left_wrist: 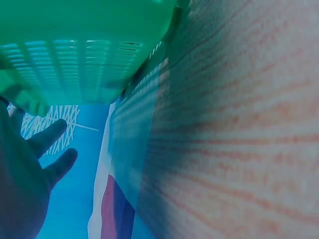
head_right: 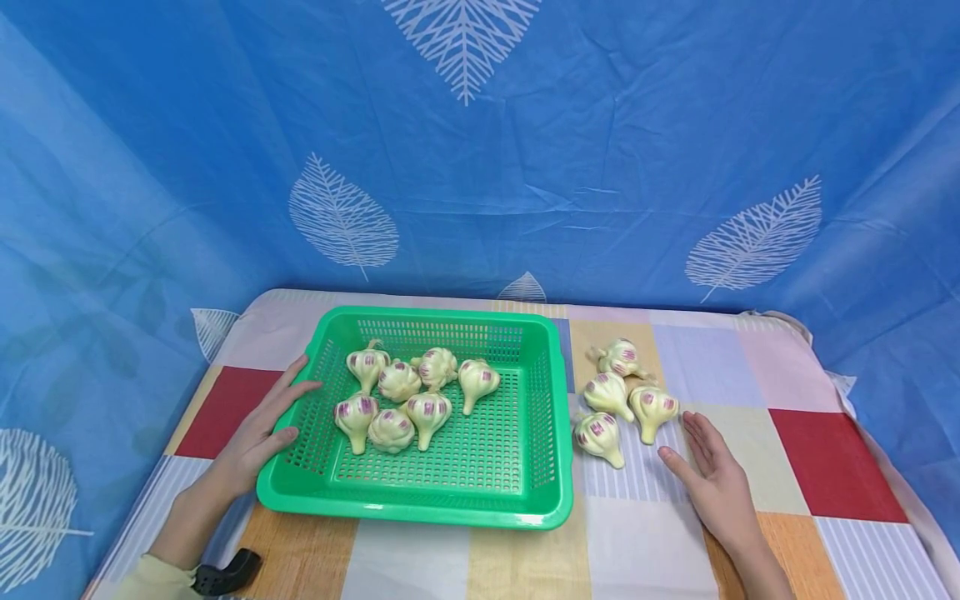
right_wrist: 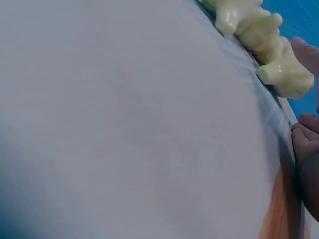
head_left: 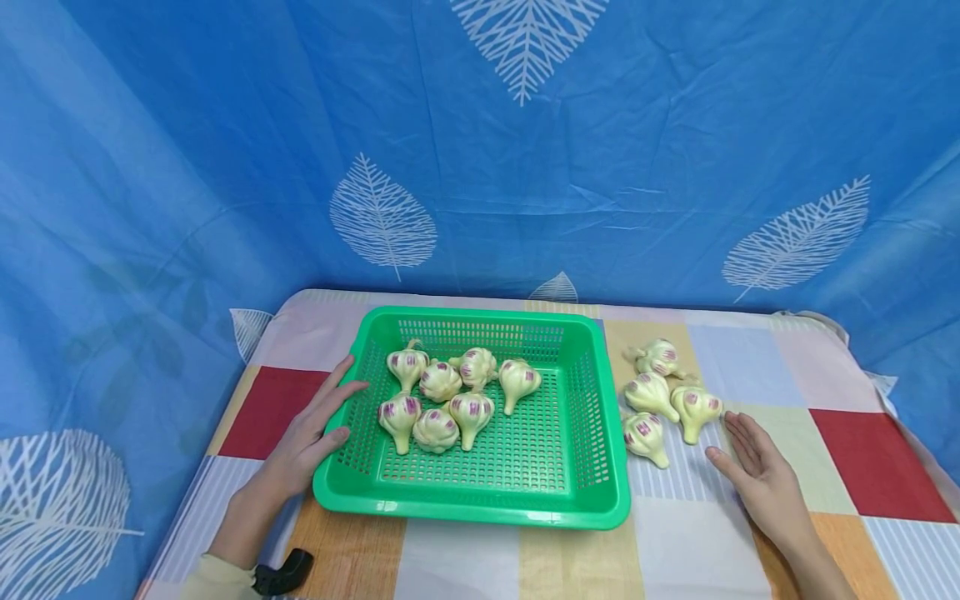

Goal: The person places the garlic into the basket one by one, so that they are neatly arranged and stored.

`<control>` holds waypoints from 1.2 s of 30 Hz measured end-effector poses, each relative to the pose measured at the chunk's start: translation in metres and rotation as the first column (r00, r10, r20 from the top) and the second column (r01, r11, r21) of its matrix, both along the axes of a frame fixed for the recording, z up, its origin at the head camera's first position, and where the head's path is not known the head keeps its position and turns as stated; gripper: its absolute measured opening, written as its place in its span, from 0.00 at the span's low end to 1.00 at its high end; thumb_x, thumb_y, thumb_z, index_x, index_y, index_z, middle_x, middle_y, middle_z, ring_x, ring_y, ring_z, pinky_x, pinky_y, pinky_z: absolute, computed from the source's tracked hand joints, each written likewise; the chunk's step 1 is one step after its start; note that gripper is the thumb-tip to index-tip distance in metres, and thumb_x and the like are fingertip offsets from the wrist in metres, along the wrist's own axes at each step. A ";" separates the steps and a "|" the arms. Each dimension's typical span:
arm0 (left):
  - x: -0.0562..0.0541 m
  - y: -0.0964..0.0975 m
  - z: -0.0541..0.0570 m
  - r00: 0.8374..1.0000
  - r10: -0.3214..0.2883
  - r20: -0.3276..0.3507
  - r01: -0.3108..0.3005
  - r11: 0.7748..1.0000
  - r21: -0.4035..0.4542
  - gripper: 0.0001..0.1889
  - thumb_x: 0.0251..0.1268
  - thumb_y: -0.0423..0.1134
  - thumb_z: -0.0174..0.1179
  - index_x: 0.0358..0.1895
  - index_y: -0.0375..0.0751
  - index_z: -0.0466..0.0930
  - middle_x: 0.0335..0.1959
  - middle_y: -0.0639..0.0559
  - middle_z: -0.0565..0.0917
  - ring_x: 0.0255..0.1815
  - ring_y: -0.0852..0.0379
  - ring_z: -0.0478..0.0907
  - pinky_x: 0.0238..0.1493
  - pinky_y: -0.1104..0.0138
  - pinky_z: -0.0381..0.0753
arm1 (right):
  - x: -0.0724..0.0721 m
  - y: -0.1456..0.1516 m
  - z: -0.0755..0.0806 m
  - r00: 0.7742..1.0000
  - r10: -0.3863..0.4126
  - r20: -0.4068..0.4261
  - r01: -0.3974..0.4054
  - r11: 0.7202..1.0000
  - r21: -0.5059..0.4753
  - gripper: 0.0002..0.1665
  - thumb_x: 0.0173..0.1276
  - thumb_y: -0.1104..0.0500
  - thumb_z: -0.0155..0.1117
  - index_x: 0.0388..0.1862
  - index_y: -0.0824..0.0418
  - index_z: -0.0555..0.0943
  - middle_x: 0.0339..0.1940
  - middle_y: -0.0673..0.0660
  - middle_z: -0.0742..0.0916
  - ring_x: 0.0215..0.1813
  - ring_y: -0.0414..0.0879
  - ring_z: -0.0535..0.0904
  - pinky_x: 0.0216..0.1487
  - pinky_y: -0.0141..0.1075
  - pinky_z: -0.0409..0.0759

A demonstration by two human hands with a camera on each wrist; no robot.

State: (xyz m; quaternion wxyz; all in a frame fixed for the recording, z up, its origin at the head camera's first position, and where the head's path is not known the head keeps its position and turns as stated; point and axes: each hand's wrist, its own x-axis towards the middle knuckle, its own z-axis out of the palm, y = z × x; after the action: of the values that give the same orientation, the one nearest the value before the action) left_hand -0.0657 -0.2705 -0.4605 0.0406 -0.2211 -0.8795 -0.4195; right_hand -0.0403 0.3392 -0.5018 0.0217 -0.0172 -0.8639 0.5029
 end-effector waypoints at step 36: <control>0.000 0.001 0.006 1.000 -0.003 0.010 0.003 1.000 0.018 0.32 0.65 0.35 0.54 0.74 0.41 0.66 0.83 0.51 0.49 0.80 0.54 0.49 0.63 0.51 0.73 | -0.071 0.018 0.014 0.983 0.132 0.125 -0.148 0.981 0.127 0.46 0.63 0.52 0.76 0.73 0.71 0.68 0.65 0.73 0.76 0.50 0.19 0.71 0.44 0.18 0.73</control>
State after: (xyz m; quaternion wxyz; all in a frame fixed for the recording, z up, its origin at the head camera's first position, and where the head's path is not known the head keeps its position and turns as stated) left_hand -0.0657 -0.2691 -0.4542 0.0374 -0.2200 -0.8755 -0.4286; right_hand -0.1116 0.3569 -0.4881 -0.0628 0.0162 -0.8949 0.4416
